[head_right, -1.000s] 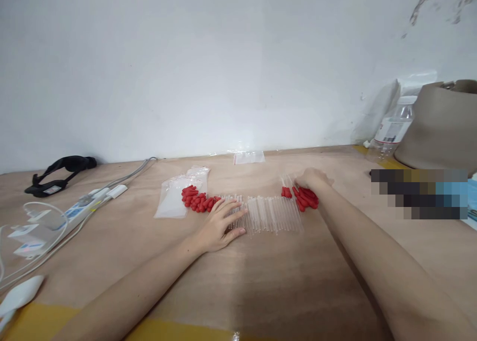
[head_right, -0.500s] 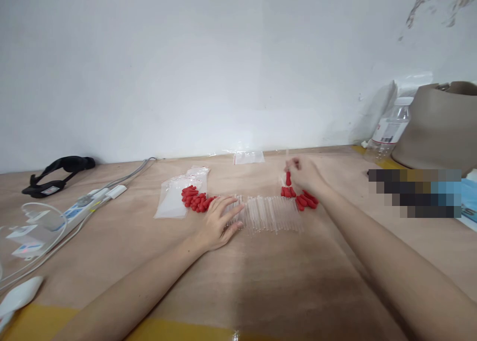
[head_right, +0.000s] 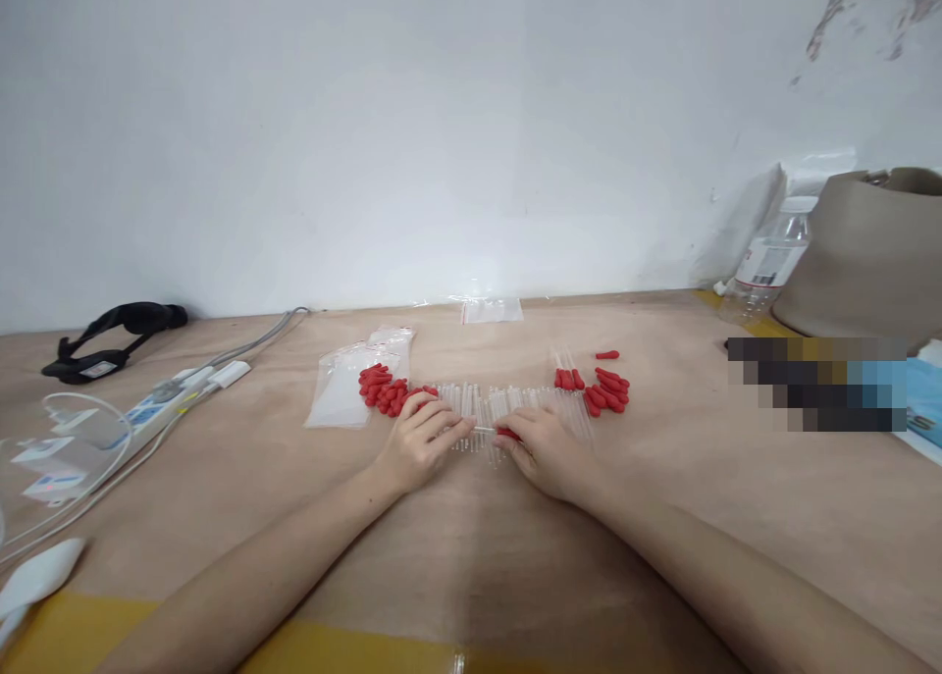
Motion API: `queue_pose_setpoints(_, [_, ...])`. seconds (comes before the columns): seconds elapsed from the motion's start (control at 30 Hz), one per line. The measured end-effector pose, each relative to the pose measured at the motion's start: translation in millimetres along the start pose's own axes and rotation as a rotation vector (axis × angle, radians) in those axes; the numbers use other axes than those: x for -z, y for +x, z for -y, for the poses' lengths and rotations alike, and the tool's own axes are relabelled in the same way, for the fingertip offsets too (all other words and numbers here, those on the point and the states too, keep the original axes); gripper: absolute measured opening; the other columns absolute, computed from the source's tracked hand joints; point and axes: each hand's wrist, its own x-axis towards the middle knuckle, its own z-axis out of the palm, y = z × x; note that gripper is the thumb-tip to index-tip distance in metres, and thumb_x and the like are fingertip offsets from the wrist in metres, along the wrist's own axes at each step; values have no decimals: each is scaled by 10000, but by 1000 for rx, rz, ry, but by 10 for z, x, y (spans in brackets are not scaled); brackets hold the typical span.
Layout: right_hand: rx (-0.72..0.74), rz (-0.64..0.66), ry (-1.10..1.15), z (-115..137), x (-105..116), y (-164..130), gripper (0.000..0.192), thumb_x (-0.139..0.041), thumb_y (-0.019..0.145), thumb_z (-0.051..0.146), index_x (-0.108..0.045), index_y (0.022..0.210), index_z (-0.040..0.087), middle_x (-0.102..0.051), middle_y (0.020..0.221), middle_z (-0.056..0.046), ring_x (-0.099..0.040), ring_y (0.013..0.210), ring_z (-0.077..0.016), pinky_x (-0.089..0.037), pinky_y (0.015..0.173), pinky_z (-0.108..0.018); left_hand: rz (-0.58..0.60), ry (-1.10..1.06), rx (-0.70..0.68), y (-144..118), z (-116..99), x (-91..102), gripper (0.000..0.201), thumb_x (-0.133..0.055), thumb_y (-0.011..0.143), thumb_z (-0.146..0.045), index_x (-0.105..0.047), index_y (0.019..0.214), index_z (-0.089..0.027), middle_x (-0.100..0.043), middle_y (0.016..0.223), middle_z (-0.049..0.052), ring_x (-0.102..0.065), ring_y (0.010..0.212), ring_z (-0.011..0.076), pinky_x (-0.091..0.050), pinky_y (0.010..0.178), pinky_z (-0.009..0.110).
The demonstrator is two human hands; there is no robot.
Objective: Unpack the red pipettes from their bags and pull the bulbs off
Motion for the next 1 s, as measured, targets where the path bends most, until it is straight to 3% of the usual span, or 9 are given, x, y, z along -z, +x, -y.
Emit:
queue_pose_setpoints(0.07, [22, -21, -135, -28, 15, -16, 202, -416, 860, 290, -598, 863, 202, -641, 785, -38, -562, 732, -161, -340, 705, -316, 6, -4, 31, -6, 11, -7, 237, -403, 855, -98, -561, 986, -216, -636, 783, 7, -550, 785, 137, -361, 812, 356])
queue_pose_setpoints(0.17, [51, -11, -152, 13, 16, -12, 218, -404, 866, 286, -605, 840, 205, -643, 753, -25, -552, 710, -144, -302, 684, -304, 37, -39, 51, 6, -3, -17, 230, -402, 863, -128, -558, 998, -228, -628, 840, 17, -541, 828, 139, -352, 831, 351])
queue_pose_setpoints(0.37, [72, -10, -165, 134, 5, 21, 244, -397, 875, 299, -630, 848, 232, -643, 673, 2, -514, 651, -125, -231, 659, -310, 99, -57, -8, 21, -55, -17, 182, -387, 885, -184, -568, 903, -180, -567, 648, 2, -512, 664, 117, -362, 747, 310])
queue_pose_setpoints(0.73, [202, -152, -372, -39, 27, -90, 194, -442, 857, 272, -634, 881, 285, -615, 588, 22, -487, 654, -132, -215, 702, -331, 190, -123, 59, 7, -62, 6, 251, -374, 895, -242, -590, 792, -167, -536, 598, 8, -502, 608, 118, -355, 694, 299])
queue_pose_setpoints(0.83, [93, -229, -359, -253, 100, -104, 182, -464, 844, 288, -641, 888, 298, -643, 681, 10, -519, 698, -142, -247, 748, -346, 140, -115, 195, -34, 72, 18, 260, -386, 888, -246, -603, 768, -165, -562, 628, 26, -516, 627, 134, -375, 667, 296])
queue_pose_setpoints(0.93, [-161, -364, -241, -578, 275, -54, 237, -460, 831, 367, -647, 932, 262, -634, 809, -30, -544, 752, -163, -323, 755, -340, 99, -143, 407, -38, 184, 23, 253, -372, 890, -245, -609, 841, -168, -574, 718, 40, -538, 684, 144, -411, 637, 268])
queue_pose_setpoints(1.0, [-335, -424, -121, -806, 417, 3, 319, -461, 804, 425, -648, 946, 210, -593, 822, -61, -545, 765, -176, -390, 694, -312, 135, -170, 461, 6, 188, 12, 243, -356, 884, -205, -586, 951, -166, -551, 793, 48, -533, 708, 140, -429, 632, 251])
